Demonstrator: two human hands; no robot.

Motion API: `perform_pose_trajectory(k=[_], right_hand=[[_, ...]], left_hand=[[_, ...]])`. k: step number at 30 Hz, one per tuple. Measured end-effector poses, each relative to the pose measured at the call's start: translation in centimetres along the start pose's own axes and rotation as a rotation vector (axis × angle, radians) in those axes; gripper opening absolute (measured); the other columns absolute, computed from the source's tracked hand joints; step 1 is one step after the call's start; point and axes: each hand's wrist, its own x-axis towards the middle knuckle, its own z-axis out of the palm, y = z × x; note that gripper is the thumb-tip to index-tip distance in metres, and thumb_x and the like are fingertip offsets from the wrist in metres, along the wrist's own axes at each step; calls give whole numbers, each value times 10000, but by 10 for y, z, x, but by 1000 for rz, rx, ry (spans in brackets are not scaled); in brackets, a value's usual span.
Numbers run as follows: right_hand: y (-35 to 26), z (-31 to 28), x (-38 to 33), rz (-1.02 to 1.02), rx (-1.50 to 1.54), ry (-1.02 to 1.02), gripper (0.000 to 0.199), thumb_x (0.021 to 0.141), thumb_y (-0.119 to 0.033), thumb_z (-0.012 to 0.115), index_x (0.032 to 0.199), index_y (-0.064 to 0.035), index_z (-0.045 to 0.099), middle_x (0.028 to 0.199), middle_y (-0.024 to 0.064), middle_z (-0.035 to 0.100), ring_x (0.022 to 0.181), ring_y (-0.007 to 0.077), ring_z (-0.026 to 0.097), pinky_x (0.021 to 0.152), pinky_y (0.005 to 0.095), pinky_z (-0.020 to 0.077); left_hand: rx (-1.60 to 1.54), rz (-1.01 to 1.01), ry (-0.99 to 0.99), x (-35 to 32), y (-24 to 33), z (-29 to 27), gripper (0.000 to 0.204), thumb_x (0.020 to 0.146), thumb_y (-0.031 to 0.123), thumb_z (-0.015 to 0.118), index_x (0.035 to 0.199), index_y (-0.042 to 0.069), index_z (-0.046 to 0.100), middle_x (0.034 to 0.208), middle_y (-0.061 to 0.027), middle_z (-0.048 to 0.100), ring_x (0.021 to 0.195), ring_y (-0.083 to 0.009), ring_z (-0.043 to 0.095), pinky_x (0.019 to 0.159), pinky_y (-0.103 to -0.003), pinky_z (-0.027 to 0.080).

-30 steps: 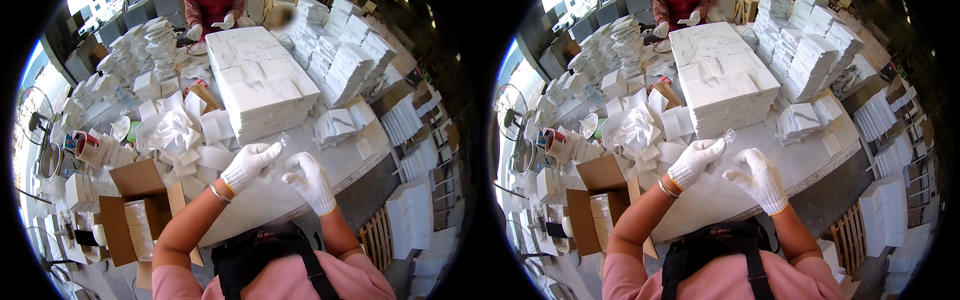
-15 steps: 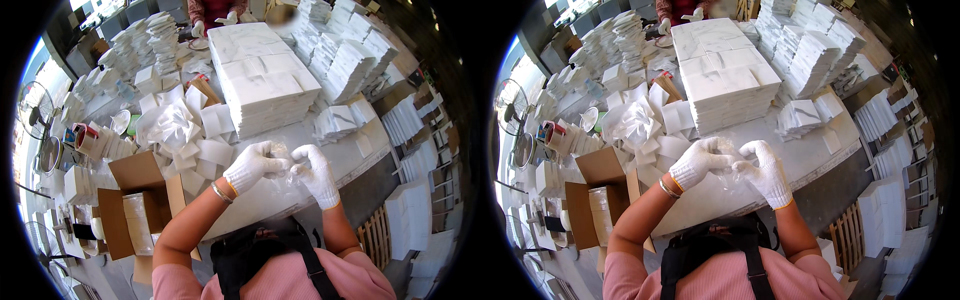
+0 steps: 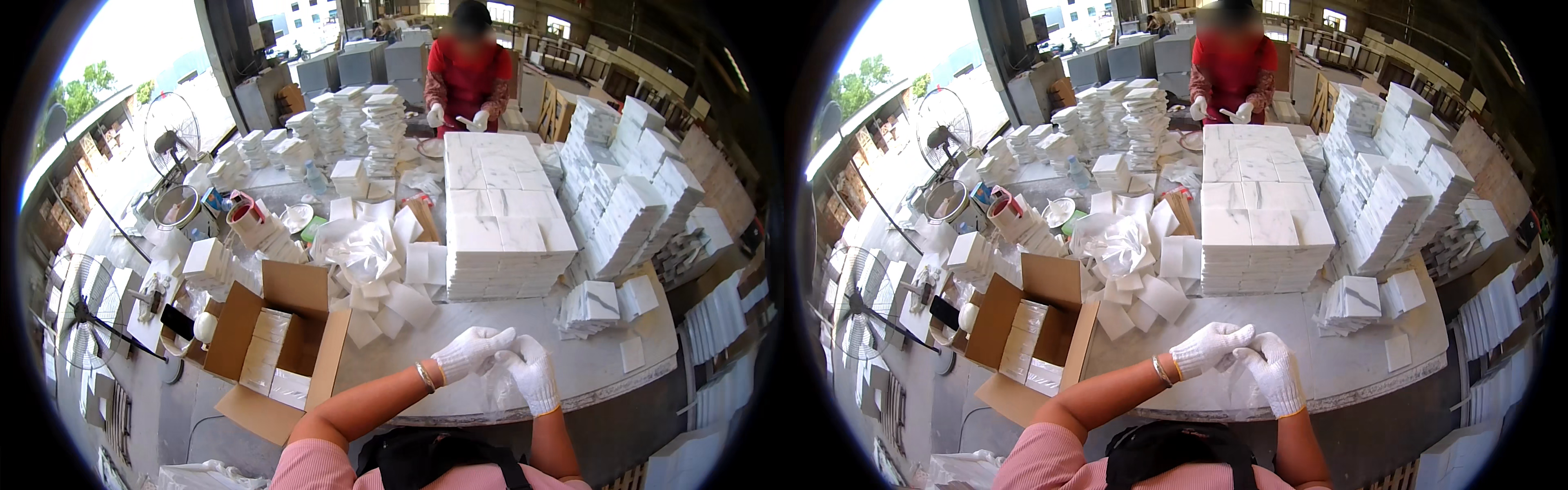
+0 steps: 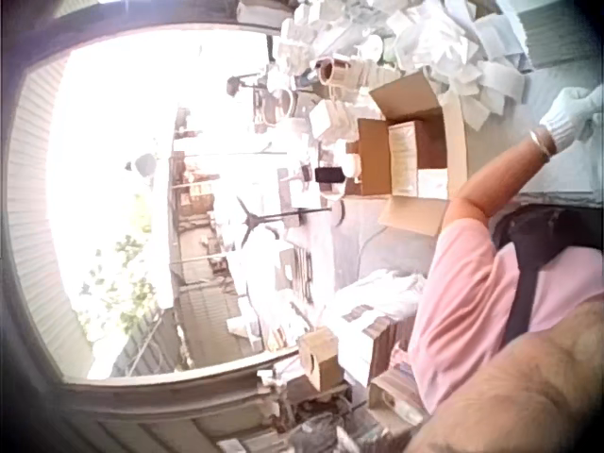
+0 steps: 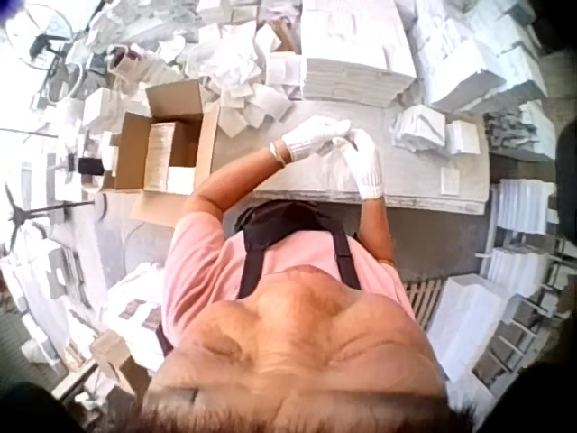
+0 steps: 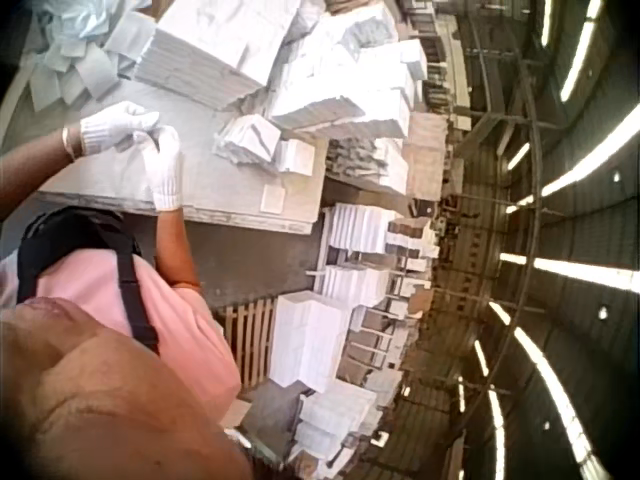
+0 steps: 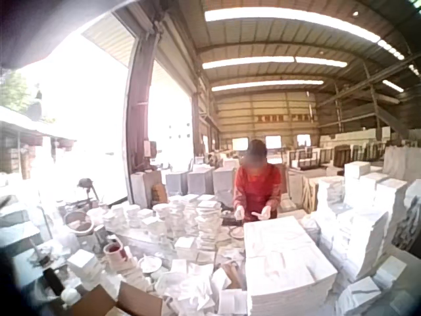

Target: The person repeatedly picks white rectangular blocks from a stack, places each into a clear plastic bag, and sets the bagged items into a cardboard box. The person also handles empty plastic bags and stacks of blocks on the table.

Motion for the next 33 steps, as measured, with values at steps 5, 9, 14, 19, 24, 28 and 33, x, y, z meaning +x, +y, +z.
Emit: perform_pose_trajectory(k=[5, 9, 14, 19, 24, 28, 33], right_hand=[[12, -13, -14, -143, 97, -44, 128, 885, -95, 715, 970, -4, 687, 902, 110, 691, 864, 200, 664, 799, 327, 517], [12, -30, -19, -145, 136, -47, 108, 888, -70, 696, 978, -11, 692, 925, 102, 688, 882, 200, 665, 809, 318, 517], [21, -46, -20, -217, 103, -40, 92, 880, -57, 691, 961, -13, 684, 915, 90, 684, 864, 185, 654, 794, 310, 513], [38, -65, -20, -100, 183, -13, 79, 878, -68, 694, 929, -12, 672, 900, 64, 682, 843, 174, 639, 792, 306, 508], [43, -72, -15, -266, 143, 67, 373, 841, -142, 770, 1161, -33, 611, 1104, 97, 681, 982, 161, 634, 867, 314, 511], [45, -88, -5, -414, 28, -28, 721, 801, -202, 828, 1418, -59, 482, 1272, 126, 639, 1091, 180, 619, 924, 330, 509], [32, -90, -2, -78, 308, -432, 614, 818, -248, 826, 1341, -32, 587, 1168, 85, 678, 1020, 151, 625, 889, 305, 514]], left_hand=[[-28, -38, 49, -9, -2, 19, 500, 992, 557, 568, 784, 103, 589, 611, 24, 475, 538, -87, 424, 506, -249, 344], [34, -2, 101, -13, 10, 41, 481, 998, 535, 571, 785, 104, 587, 620, 26, 476, 556, -81, 427, 526, -246, 348], [86, 22, 113, -18, 8, 46, 462, 997, 508, 588, 776, 102, 580, 621, 23, 488, 564, -80, 438, 535, -250, 359], [105, 35, 220, -14, -1, 43, 489, 1002, 510, 574, 736, 99, 580, 627, 8, 539, 567, -90, 490, 552, -252, 395], [240, -4, 99, -12, 5, 53, 514, 972, 501, 634, 676, 84, 577, 617, 1, 554, 576, -86, 501, 575, -275, 440], [526, -19, -51, -15, 19, 62, 444, 910, 465, 726, 821, 31, 697, 651, -10, 589, 629, -101, 553, 600, -284, 464], [653, 141, -74, -26, 30, 75, 341, 883, 365, 759, 986, 41, 735, 761, -32, 657, 711, -84, 578, 682, -267, 490]])
